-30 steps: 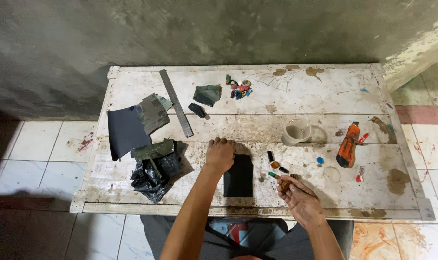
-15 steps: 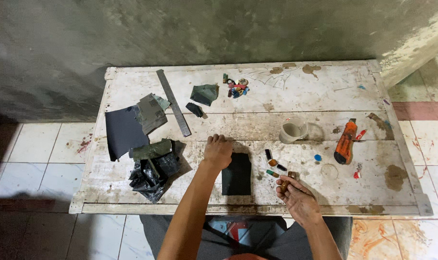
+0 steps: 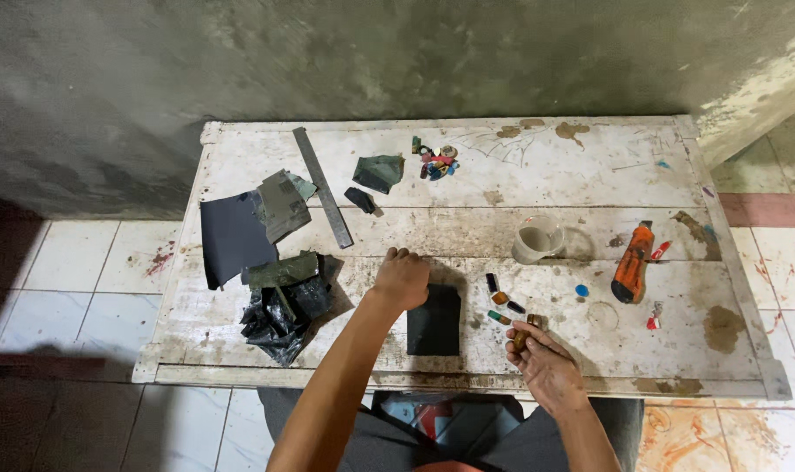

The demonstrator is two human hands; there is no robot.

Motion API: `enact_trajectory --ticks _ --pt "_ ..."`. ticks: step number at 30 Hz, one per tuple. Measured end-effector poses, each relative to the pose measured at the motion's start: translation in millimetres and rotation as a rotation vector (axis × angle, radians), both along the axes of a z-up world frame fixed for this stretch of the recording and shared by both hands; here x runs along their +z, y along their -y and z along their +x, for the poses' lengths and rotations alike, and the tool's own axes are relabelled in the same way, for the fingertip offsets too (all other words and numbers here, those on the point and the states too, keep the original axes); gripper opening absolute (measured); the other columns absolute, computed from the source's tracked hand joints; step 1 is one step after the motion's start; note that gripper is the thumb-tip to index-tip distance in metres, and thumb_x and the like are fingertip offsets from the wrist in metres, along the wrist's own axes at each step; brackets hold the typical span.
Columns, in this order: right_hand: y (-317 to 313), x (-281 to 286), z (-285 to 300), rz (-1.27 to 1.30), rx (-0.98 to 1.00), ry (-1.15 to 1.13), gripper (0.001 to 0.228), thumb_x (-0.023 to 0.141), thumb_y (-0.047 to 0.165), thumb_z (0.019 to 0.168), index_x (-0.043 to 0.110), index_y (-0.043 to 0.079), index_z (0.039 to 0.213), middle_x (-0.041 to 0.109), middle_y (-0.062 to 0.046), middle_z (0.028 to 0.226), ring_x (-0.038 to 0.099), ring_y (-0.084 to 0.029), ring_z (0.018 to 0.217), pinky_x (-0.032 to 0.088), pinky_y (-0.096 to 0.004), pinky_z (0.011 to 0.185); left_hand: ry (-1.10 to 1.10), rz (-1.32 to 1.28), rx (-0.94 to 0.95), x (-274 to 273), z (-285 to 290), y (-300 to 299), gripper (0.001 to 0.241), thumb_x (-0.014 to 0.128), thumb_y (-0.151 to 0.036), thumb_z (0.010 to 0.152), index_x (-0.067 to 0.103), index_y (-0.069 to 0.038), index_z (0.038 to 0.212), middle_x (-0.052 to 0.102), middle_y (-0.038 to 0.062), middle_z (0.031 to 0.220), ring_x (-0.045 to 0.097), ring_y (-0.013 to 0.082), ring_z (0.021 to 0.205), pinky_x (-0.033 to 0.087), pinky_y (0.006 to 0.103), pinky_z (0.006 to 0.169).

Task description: The person uses a piece of sandpaper to sand a small black plastic sheet on a wooden table, intermittently dipping the sandpaper into a container of water.

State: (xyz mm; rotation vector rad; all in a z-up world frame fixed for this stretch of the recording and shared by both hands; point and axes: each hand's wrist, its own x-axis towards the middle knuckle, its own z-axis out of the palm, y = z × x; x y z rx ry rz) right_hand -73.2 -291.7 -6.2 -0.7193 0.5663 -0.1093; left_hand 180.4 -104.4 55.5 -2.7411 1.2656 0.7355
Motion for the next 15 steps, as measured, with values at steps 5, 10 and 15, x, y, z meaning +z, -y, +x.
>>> enact_trajectory --ticks 5,10,15 --pt "5.7 -15.6 -3.3 0.027 0.015 0.050 0.052 0.055 0.010 0.093 0.044 -0.011 0.140 0.055 -0.022 0.119 0.056 -0.034 0.098 0.048 -0.043 0.080 -0.229 -0.095 0.108 41.4 -3.1 -13.4 0.043 0.046 -0.035 0.095 0.050 -0.012 0.132 0.058 0.015 0.115 0.052 0.0347 0.106 0.037 0.0480 0.089" --pt "4.2 -19.4 -2.3 0.003 -0.019 0.070 0.040 0.052 0.004 0.094 0.052 -0.011 0.131 0.060 -0.024 0.114 0.059 -0.032 0.096 0.049 -0.039 0.082 -0.466 -0.434 0.354 65.2 -5.6 -28.3 0.022 0.041 -0.020 0.094 0.055 -0.007 0.106 0.062 0.013 0.081 0.050 0.0228 0.061 0.037 0.0441 0.057" --pt "5.8 -18.3 -1.0 0.033 0.008 0.073 0.055 0.059 0.009 0.091 0.043 -0.012 0.139 0.056 -0.022 0.115 0.058 -0.033 0.096 0.050 -0.041 0.081 -0.824 -0.951 1.011 107.4 -30.3 -32.8 0.015 0.044 0.003 0.099 0.055 -0.006 0.103 0.069 0.027 0.123 0.074 0.0314 0.101 0.062 0.0349 0.091"
